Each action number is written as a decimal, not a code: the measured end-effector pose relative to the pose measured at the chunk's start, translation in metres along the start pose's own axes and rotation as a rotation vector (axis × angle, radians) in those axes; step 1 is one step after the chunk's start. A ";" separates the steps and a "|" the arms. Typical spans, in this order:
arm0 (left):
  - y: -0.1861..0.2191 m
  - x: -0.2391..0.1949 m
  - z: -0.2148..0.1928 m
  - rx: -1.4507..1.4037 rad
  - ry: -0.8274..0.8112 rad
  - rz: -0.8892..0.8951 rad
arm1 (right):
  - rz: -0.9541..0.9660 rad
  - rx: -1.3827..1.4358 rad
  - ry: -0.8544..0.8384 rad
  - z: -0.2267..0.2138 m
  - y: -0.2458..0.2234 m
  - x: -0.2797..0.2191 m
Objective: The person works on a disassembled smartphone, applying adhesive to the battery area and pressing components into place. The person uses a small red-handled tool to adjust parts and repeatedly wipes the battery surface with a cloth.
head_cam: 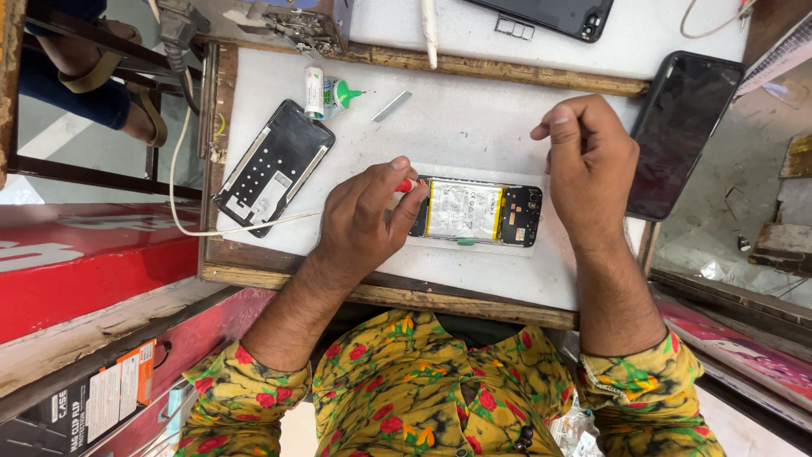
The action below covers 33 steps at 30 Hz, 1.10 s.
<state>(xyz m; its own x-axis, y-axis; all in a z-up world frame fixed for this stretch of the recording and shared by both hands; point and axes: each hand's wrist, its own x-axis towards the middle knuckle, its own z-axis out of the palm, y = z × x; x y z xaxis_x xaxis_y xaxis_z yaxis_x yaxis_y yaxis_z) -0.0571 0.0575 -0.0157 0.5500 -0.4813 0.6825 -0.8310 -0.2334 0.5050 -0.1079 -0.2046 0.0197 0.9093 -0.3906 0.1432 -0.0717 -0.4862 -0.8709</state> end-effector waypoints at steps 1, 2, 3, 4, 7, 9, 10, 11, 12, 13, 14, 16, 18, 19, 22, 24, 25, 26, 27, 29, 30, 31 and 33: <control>0.001 0.001 0.000 0.006 -0.003 -0.003 | -0.013 -0.038 -0.006 0.000 0.000 0.001; 0.001 0.002 -0.001 0.000 -0.006 -0.002 | -0.026 -0.076 -0.013 0.001 0.000 0.001; 0.002 0.004 -0.001 -0.005 -0.007 -0.002 | -0.040 -0.114 -0.020 0.001 -0.001 0.002; 0.004 0.006 -0.002 -0.011 -0.009 -0.001 | -0.051 -0.147 -0.032 0.002 -0.001 0.002; 0.009 0.016 -0.006 -0.092 -0.043 -0.020 | -0.089 -0.260 -0.070 0.002 -0.003 0.003; 0.012 0.022 -0.012 -0.083 -0.046 0.017 | -0.114 -0.356 -0.100 0.002 -0.005 0.003; 0.014 0.025 -0.015 -0.079 -0.048 0.036 | -0.109 -0.374 -0.125 0.004 -0.006 0.003; 0.015 0.027 -0.017 -0.101 -0.113 -0.033 | -0.105 -0.393 -0.151 0.005 -0.007 0.002; 0.017 0.030 -0.019 -0.122 -0.178 -0.103 | -0.101 -0.412 -0.178 0.007 -0.009 0.002; 0.017 0.032 -0.021 -0.144 -0.243 -0.170 | -0.107 -0.433 -0.192 0.010 -0.010 0.002; 0.018 0.035 -0.023 -0.164 -0.260 -0.144 | -0.113 -0.454 -0.206 0.012 -0.012 0.001; 0.018 0.039 -0.025 -0.204 -0.295 -0.091 | -0.102 -0.490 -0.222 0.015 -0.014 0.001; 0.020 0.044 -0.023 -0.079 -0.231 -0.092 | -0.069 -0.514 -0.228 0.018 -0.016 0.001; 0.021 0.046 -0.022 -0.016 -0.201 -0.093 | -0.072 -0.520 -0.226 0.019 -0.017 0.001; 0.022 0.047 -0.026 -0.310 -0.315 -0.264 | -0.104 -0.527 -0.218 0.021 -0.017 0.000; 0.022 0.049 -0.024 -0.141 -0.240 -0.105 | -0.154 -0.522 -0.204 0.021 -0.015 -0.002; 0.021 0.049 -0.024 -0.051 -0.200 -0.028 | -0.156 -0.538 -0.209 0.021 -0.015 -0.003; 0.022 0.049 -0.024 -0.081 -0.253 -0.135 | -0.158 -0.555 -0.214 0.022 -0.015 -0.004; 0.021 0.049 -0.025 -0.106 -0.303 -0.241 | -0.166 -0.569 -0.219 0.024 -0.016 -0.004; 0.020 0.049 -0.026 -0.162 -0.331 -0.279 | -0.178 -0.623 -0.221 0.027 -0.017 -0.003; 0.020 0.048 -0.026 -0.193 -0.308 -0.212 | -0.180 -0.653 -0.220 0.027 -0.017 -0.004; 0.021 0.048 -0.026 -0.224 -0.285 -0.144 | -0.170 -0.671 -0.226 0.026 -0.017 -0.005; 0.022 0.047 -0.023 -0.121 -0.228 -0.196 | -0.156 -0.702 -0.240 0.027 -0.020 -0.005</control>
<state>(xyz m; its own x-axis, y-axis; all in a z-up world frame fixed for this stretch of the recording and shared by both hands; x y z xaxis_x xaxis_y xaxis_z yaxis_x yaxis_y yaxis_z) -0.0477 0.0491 0.0403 0.6539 -0.6174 0.4372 -0.6879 -0.2447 0.6833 -0.0998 -0.1720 0.0235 0.9888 -0.1347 0.0646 -0.1058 -0.9366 -0.3340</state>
